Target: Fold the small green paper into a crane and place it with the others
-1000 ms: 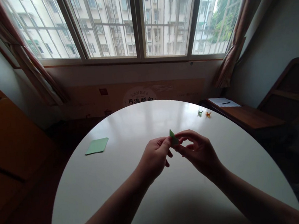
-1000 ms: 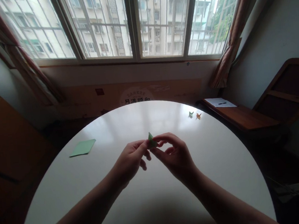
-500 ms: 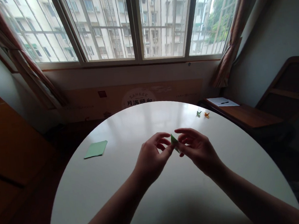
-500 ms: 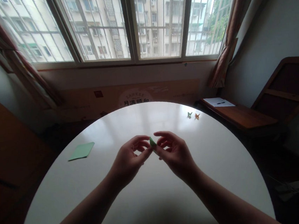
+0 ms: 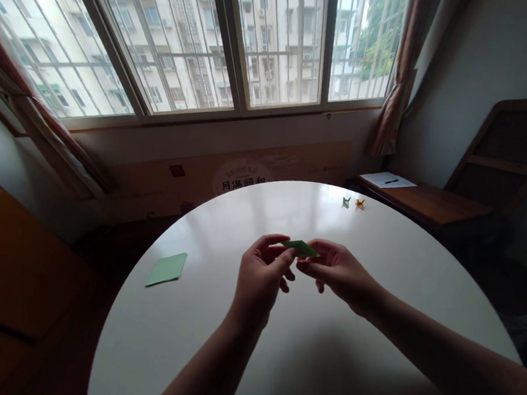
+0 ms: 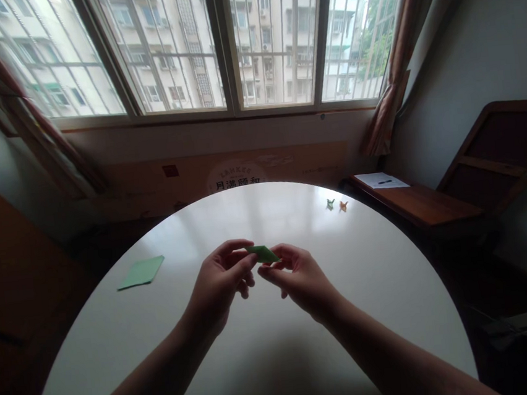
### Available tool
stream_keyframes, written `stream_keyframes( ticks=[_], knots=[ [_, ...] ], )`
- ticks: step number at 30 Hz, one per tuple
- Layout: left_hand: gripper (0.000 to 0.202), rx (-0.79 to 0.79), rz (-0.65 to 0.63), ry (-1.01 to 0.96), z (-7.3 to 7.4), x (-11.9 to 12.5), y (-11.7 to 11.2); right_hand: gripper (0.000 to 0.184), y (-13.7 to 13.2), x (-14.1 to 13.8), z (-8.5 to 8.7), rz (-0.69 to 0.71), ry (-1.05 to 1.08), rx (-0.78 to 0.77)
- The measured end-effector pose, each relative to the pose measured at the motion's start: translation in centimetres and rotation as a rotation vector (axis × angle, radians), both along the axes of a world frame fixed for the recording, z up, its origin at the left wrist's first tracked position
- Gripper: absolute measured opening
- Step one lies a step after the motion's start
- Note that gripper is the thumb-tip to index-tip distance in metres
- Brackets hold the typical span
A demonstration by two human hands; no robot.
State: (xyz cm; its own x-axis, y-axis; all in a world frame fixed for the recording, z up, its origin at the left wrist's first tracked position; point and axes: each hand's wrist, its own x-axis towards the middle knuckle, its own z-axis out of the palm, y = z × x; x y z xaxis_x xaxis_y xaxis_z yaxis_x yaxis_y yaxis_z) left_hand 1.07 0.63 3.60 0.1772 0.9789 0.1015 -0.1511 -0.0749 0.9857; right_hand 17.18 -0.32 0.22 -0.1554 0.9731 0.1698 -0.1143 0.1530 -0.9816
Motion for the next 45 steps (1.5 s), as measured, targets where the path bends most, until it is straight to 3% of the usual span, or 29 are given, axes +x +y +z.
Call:
stream_keyframes(
  ticks=[8, 18, 23, 29, 32, 37, 45],
  knots=[
    [0.024, -0.029, -0.008, 0.029, -0.2, 0.2, -0.3, 0.023, -0.1, -0.1, 0.6, -0.108, 0.158, -0.058],
    [0.032, -0.129, -0.040, -0.098, -0.3, 0.4, -0.4, 0.023, -0.4, -0.3, 0.5, 0.004, 0.220, -0.058],
    [0.032, -0.134, -0.060, 0.015, -0.4, 0.5, -0.5, 0.024, -0.2, -0.4, 0.2, -0.089, 0.229, -0.074],
    [0.032, -0.130, -0.131, 0.088, -0.5, 0.4, -0.2, 0.027, -0.2, -0.4, 0.3, -0.093, 0.211, -0.086],
    [0.032, -0.023, -0.055, 0.149, -0.7, 0.2, -0.1, 0.027, -0.2, -0.6, 0.4, -0.122, 0.220, -0.086],
    [0.014, 0.417, 0.196, 0.379, -0.9, 0.0, -0.4, 0.027, -0.4, -0.9, 0.3, -0.153, 0.226, -0.087],
    [0.009, 0.578, 0.251, 0.447, -0.6, 0.0, -0.9, 0.021, -0.9, -1.2, 0.0, -0.095, 0.292, -0.053]
  ],
)
